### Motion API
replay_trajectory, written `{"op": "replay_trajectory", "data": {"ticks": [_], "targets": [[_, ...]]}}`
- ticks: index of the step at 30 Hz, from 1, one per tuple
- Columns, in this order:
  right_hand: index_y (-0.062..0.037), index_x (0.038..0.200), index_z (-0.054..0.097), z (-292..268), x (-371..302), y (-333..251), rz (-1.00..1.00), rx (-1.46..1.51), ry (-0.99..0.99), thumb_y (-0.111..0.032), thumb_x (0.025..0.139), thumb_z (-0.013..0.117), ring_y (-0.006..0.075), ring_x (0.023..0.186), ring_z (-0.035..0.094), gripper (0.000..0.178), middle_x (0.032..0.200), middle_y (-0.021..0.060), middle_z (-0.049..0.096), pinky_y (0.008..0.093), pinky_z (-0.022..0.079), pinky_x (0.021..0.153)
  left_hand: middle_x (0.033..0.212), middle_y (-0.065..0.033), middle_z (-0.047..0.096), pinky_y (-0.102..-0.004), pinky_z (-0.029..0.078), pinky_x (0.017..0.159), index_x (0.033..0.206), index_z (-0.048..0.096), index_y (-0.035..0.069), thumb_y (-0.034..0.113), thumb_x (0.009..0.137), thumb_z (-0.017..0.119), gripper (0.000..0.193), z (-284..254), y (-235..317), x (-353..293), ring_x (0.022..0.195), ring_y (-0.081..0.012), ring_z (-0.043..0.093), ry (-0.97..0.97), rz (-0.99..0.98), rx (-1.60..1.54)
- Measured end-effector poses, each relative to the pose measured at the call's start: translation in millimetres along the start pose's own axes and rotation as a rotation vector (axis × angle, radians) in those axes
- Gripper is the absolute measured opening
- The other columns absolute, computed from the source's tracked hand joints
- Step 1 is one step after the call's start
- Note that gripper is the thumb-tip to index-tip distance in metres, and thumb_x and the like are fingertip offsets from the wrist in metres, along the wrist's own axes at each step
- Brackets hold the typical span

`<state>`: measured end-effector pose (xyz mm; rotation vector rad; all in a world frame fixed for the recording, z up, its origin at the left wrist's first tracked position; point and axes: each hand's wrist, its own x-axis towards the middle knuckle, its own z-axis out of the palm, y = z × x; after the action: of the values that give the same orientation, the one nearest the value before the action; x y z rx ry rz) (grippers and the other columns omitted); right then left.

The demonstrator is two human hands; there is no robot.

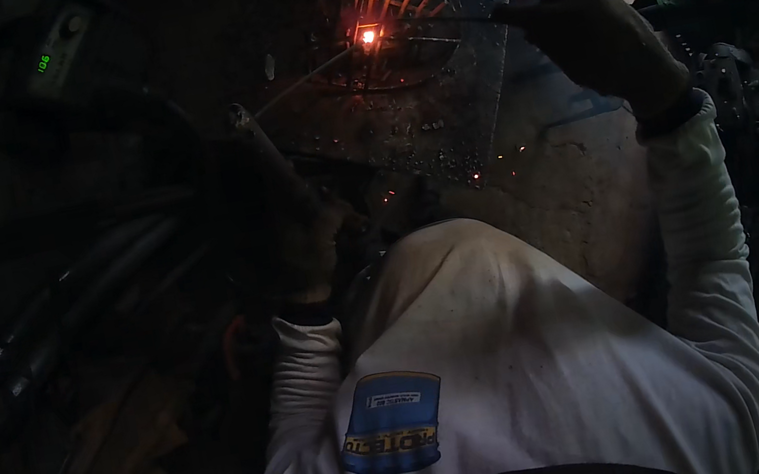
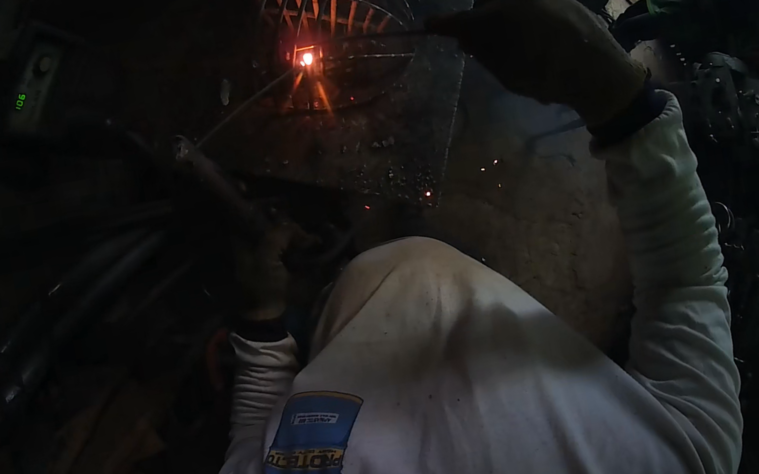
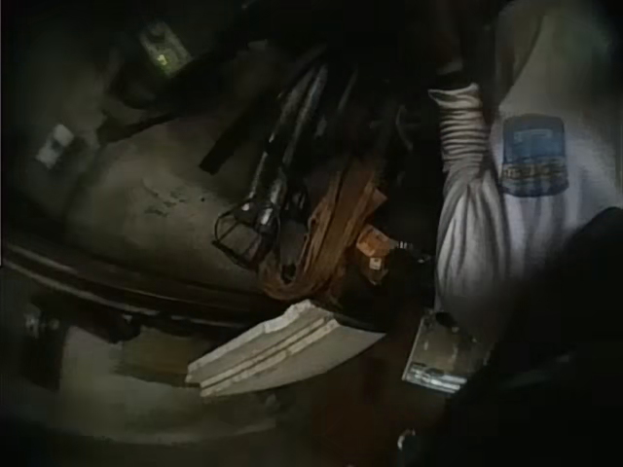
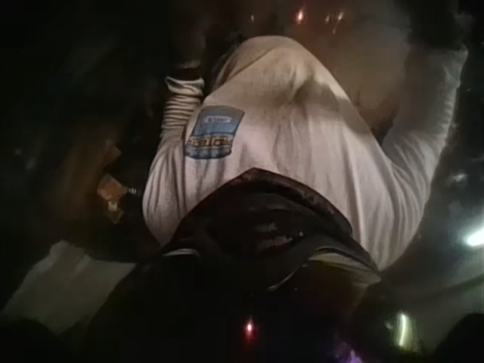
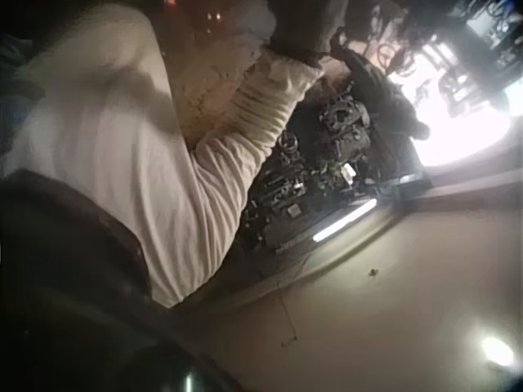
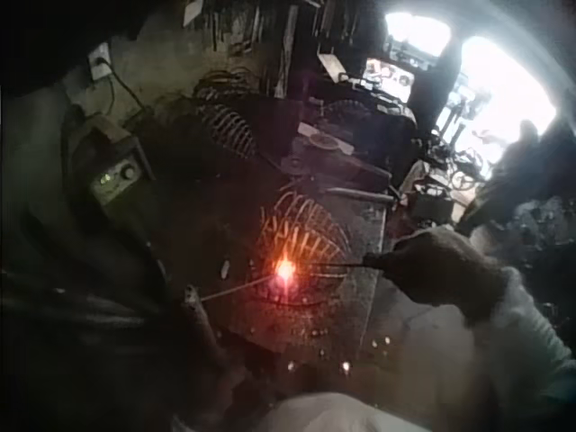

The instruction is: The person uses a welding tool to join metal rods together into a curved cage-like frame on a workbench. The person positions a metal rod, uses a tool to apply heat and join the metal, and adjusts the frame by hand throughout the process.

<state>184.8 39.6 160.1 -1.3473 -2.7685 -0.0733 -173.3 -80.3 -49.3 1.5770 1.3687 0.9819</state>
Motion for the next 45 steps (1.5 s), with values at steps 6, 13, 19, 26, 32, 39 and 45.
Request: {"op": "replay_trajectory", "data": {"ticks": [6, 13, 19, 26, 32, 39, 45], "targets": [[-0.0239, 0.127, 0.073, -6, 5, -7, 0.040, -0.094, -0.071, -0.013, 0.095, 0.064, 0.0246, 0.065, 0.068, 0.035, 0.076, 0.0086, 0.068, 0.0373, 0.056, 0.060, 0.087, -0.0108, 0.065, -0.0352, 0.060, 0.073, 0.113, 0.058, -0.003, 0.003, 0.086, 0.065, 0.028, 8, -17, -1, 0.073, -0.0238, 0.071, -0.008, -0.226, -0.384], [-0.0190, 0.131, 0.071, -1, 0, 1, 0.058, 0.019, -0.111, -0.007, 0.092, 0.068, 0.0296, 0.076, 0.070, 0.041, 0.089, 0.0140, 0.071, 0.0389, 0.056, 0.067, 0.083, -0.0073, 0.072, -0.0329, 0.056, 0.071, 0.095, 0.069, -0.002, 0.023, 0.088, 0.073, 0.027, 12, -11, 0, 0.071, -0.0163, 0.069, 0.061, -0.320, -0.404], [-0.0153, 0.130, 0.071, -1, 0, 0, 0.073, 0.021, -0.124, -0.009, 0.092, 0.069, 0.0304, 0.077, 0.071, 0.038, 0.091, 0.0147, 0.072, 0.0381, 0.057, 0.068, 0.093, -0.0131, 0.069, -0.0334, 0.060, 0.073, 0.119, 0.056, -0.001, 0.008, 0.092, 0.064, 0.030, 9, -8, -1, 0.071, -0.0231, 0.071, -0.043, -0.406, -0.693], [-0.0062, 0.123, 0.072, 3, -7, 4, -0.119, -0.108, 0.014, -0.006, 0.094, 0.064, 0.0291, 0.080, 0.069, 0.030, 0.090, 0.0119, 0.072, 0.0383, 0.056, 0.070, 0.078, -0.0086, 0.066, -0.0342, 0.061, 0.064, 0.114, 0.060, -0.004, 0.003, 0.092, 0.066, 0.023, 18, -12, 5, 0.066, -0.0204, 0.070, -0.047, -0.411, -0.720], [-0.0087, 0.125, 0.071, -7, 5, -6, -0.028, -0.031, -0.060, -0.008, 0.094, 0.064, 0.0301, 0.078, 0.067, 0.032, 0.087, 0.0121, 0.070, 0.0387, 0.053, 0.066, 0.083, -0.0092, 0.066, -0.0335, 0.060, 0.068, 0.116, 0.057, -0.003, 0.002, 0.093, 0.065, 0.025, 9, 12, 2, 0.069, -0.0188, 0.069, -0.013, -0.397, -0.717], [-0.0177, 0.128, 0.071, 2, -1, 7, -0.087, -0.164, -0.031, -0.014, 0.095, 0.065, 0.0278, 0.082, 0.066, 0.033, 0.090, 0.0087, 0.069, 0.0404, 0.054, 0.069, 0.095, -0.0072, 0.060, -0.0398, 0.060, 0.077, 0.128, 0.051, -0.001, -0.001, 0.096, 0.055, 0.032, 6, 16, 2, 0.080, -0.0213, 0.068, -0.017, -0.460, -0.827], [-0.0191, 0.124, 0.073, -8, 7, 1, -0.012, -0.050, -0.061, -0.011, 0.092, 0.066, 0.0272, 0.072, 0.067, 0.034, 0.077, 0.0079, 0.066, 0.0392, 0.055, 0.064, 0.084, -0.0087, 0.062, -0.0377, 0.060, 0.074, 0.118, 0.057, -0.002, -0.004, 0.091, 0.057, 0.028, 0, 15, 1, 0.075, -0.0224, 0.069, 0.000, -0.269, -0.449]]}}
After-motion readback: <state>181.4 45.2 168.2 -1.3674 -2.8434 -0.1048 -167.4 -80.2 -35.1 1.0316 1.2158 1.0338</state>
